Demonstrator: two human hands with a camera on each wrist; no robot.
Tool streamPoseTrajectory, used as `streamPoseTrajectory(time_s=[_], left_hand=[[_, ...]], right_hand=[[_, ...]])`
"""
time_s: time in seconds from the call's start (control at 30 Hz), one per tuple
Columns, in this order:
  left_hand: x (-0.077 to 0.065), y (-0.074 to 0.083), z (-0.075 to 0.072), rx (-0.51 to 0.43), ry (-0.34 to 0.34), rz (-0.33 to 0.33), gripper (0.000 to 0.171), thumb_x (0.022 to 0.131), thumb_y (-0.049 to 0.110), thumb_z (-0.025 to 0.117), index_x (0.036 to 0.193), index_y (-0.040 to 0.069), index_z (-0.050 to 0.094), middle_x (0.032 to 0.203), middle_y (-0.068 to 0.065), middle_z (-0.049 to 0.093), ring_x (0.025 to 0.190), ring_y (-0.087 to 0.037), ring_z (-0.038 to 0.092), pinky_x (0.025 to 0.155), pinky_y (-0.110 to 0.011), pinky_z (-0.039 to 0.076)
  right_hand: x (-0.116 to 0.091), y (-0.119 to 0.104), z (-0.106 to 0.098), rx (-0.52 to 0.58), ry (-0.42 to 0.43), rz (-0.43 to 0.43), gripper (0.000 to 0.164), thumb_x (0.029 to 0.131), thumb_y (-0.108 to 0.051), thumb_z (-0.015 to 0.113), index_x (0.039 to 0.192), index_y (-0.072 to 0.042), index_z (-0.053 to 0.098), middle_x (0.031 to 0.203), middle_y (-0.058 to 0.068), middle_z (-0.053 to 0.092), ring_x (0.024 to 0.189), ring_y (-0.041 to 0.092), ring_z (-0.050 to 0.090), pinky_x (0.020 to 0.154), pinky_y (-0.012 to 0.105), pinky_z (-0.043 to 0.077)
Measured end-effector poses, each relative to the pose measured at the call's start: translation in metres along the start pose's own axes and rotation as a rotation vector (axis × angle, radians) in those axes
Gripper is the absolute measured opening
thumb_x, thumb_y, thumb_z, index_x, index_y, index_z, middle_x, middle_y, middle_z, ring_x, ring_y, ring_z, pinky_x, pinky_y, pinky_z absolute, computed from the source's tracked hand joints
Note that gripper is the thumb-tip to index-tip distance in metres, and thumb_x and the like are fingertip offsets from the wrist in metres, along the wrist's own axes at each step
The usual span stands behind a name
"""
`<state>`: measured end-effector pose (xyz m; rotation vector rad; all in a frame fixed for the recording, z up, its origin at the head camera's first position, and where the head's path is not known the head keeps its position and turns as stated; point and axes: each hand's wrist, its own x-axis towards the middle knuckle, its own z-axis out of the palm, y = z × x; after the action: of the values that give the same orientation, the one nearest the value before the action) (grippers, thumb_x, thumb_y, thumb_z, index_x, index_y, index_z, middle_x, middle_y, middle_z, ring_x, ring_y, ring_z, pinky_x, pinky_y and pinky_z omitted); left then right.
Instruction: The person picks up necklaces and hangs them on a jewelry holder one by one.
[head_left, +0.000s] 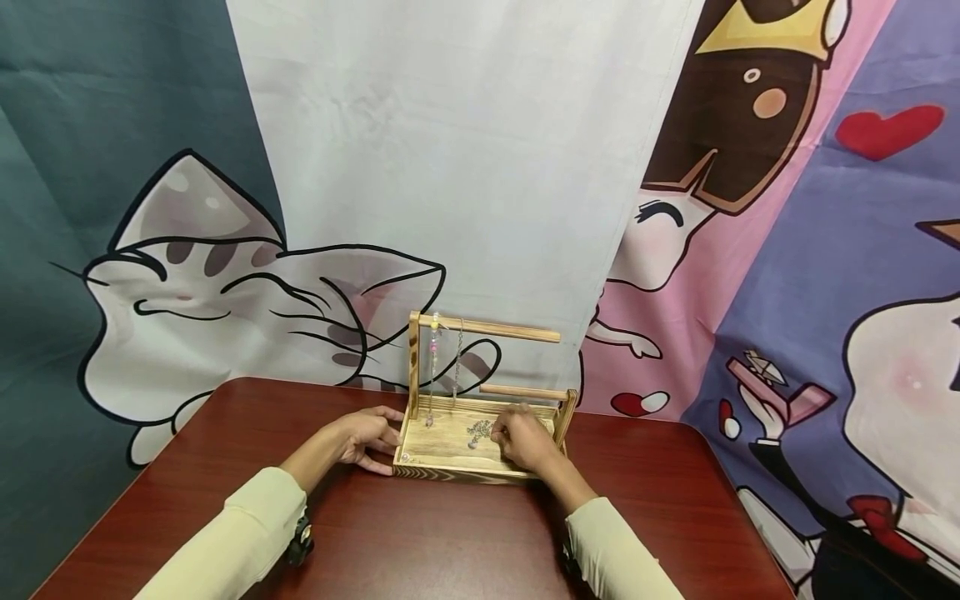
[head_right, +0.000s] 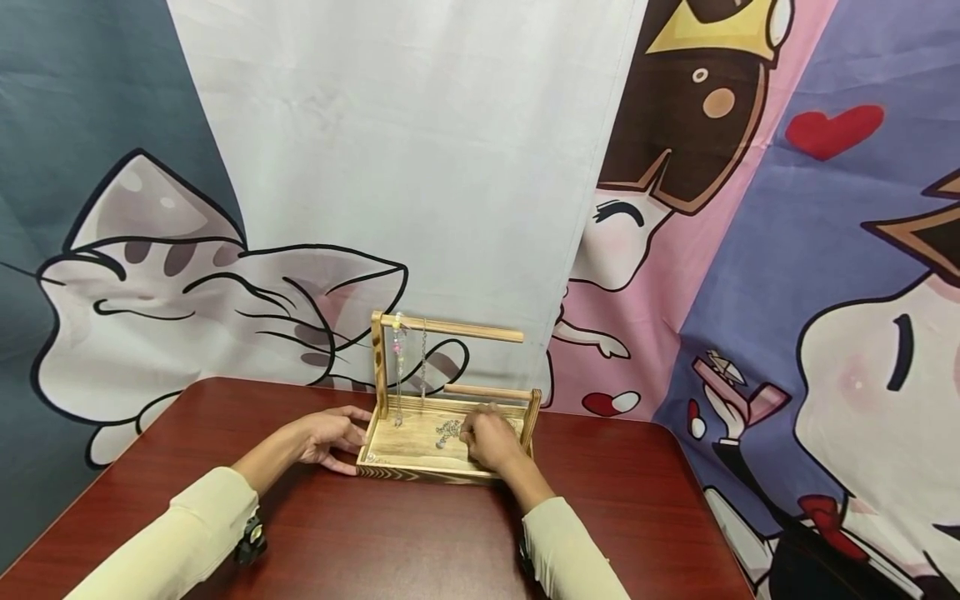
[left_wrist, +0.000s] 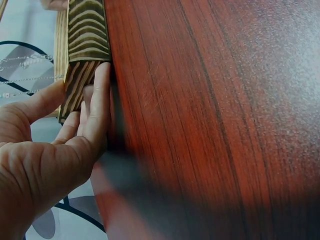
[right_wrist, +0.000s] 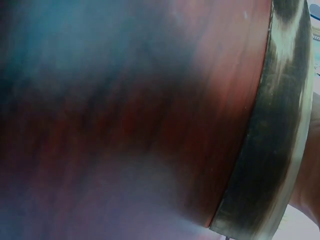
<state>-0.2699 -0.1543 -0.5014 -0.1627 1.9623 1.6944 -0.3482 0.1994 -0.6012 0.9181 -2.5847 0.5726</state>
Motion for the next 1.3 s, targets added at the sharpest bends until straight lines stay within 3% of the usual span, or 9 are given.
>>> streamPoseTrajectory(time_s=[0.17, 0.23, 0.4, 0.63, 0.77, 0.93, 1.13, 1.3], left_hand=[[0.000, 0.000, 0.000, 0.002, -0.001, -0.001, 0.065, 0.102, -0.007, 0.062, 0.162, 0.001, 0.038, 0.141, -0.027, 0.067, 0.111, -0.028, 0.073, 0.087, -0.054, 0.072], [0.000, 0.000, 0.000, 0.003, -0.002, 0.000, 0.065, 0.101, -0.007, 0.062, 0.162, 0.001, 0.038, 0.142, -0.027, 0.067, 0.111, -0.028, 0.073, 0.087, -0.053, 0.072], [0.000, 0.000, 0.000, -0.002, -0.001, 0.000, 0.065, 0.102, -0.007, 0.062, 0.161, 0.001, 0.038, 0.142, -0.027, 0.066, 0.111, -0.028, 0.073, 0.086, -0.052, 0.072], [0.000, 0.000, 0.000, -0.004, 0.001, -0.002, 0.065, 0.102, -0.007, 0.062, 0.161, 0.002, 0.038, 0.141, -0.026, 0.067, 0.111, -0.029, 0.072, 0.087, -0.052, 0.072], [0.000, 0.000, 0.000, -0.001, -0.001, -0.003, 0.065, 0.102, -0.007, 0.062, 0.161, 0.002, 0.038, 0.141, -0.026, 0.068, 0.111, -0.028, 0.073, 0.087, -0.053, 0.072], [0.000, -0.001, 0.000, 0.001, -0.005, 0.002, 0.065, 0.101, -0.007, 0.061, 0.162, 0.001, 0.038, 0.141, -0.026, 0.068, 0.112, -0.028, 0.073, 0.087, -0.052, 0.072], [0.000, -0.002, 0.000, -0.006, 0.001, 0.003, 0.064, 0.101, -0.008, 0.061, 0.160, 0.002, 0.038, 0.140, -0.026, 0.068, 0.111, -0.028, 0.073, 0.087, -0.053, 0.072], [-0.001, -0.001, 0.001, -0.005, 0.000, 0.004, 0.063, 0.102, -0.007, 0.061, 0.160, 0.001, 0.038, 0.139, -0.026, 0.068, 0.110, -0.028, 0.073, 0.087, -0.053, 0.072]], right_hand=[[-0.003, -0.004, 0.005, -0.019, 0.005, 0.024, 0.016, 0.096, -0.013, 0.082, 0.090, -0.022, 0.070, 0.092, -0.009, 0.070, 0.101, 0.019, 0.070, 0.104, 0.046, 0.061], [-0.003, -0.005, 0.004, 0.035, -0.005, 0.040, 0.014, 0.100, -0.014, 0.077, 0.092, -0.021, 0.068, 0.092, -0.008, 0.069, 0.095, 0.016, 0.069, 0.091, 0.040, 0.062], [0.001, -0.015, -0.014, 0.191, -0.061, 0.056, 0.011, 0.110, -0.012, 0.066, 0.099, -0.014, 0.064, 0.089, -0.002, 0.070, 0.083, 0.014, 0.066, 0.074, 0.033, 0.059], [0.006, -0.030, -0.039, 0.305, -0.191, 0.232, 0.013, 0.112, -0.016, 0.065, 0.099, -0.014, 0.068, 0.088, -0.001, 0.072, 0.082, 0.015, 0.066, 0.077, 0.036, 0.060], [0.008, -0.021, -0.032, 0.274, -0.251, 0.318, 0.016, 0.110, -0.026, 0.071, 0.099, -0.016, 0.076, 0.090, -0.003, 0.075, 0.083, 0.013, 0.066, 0.075, 0.031, 0.057], [0.010, -0.012, -0.025, 0.238, -0.278, 0.346, 0.014, 0.103, -0.030, 0.080, 0.095, -0.019, 0.079, 0.087, -0.006, 0.076, 0.082, 0.010, 0.066, 0.074, 0.027, 0.057], [0.012, -0.014, -0.026, 0.174, -0.271, 0.362, 0.020, 0.089, -0.031, 0.092, 0.083, -0.025, 0.074, 0.080, -0.011, 0.071, 0.077, 0.009, 0.063, 0.075, 0.032, 0.058], [0.012, -0.001, -0.011, 0.088, -0.240, 0.356, 0.019, 0.088, -0.028, 0.090, 0.078, -0.029, 0.074, 0.077, -0.014, 0.070, 0.077, 0.010, 0.064, 0.076, 0.035, 0.061]])
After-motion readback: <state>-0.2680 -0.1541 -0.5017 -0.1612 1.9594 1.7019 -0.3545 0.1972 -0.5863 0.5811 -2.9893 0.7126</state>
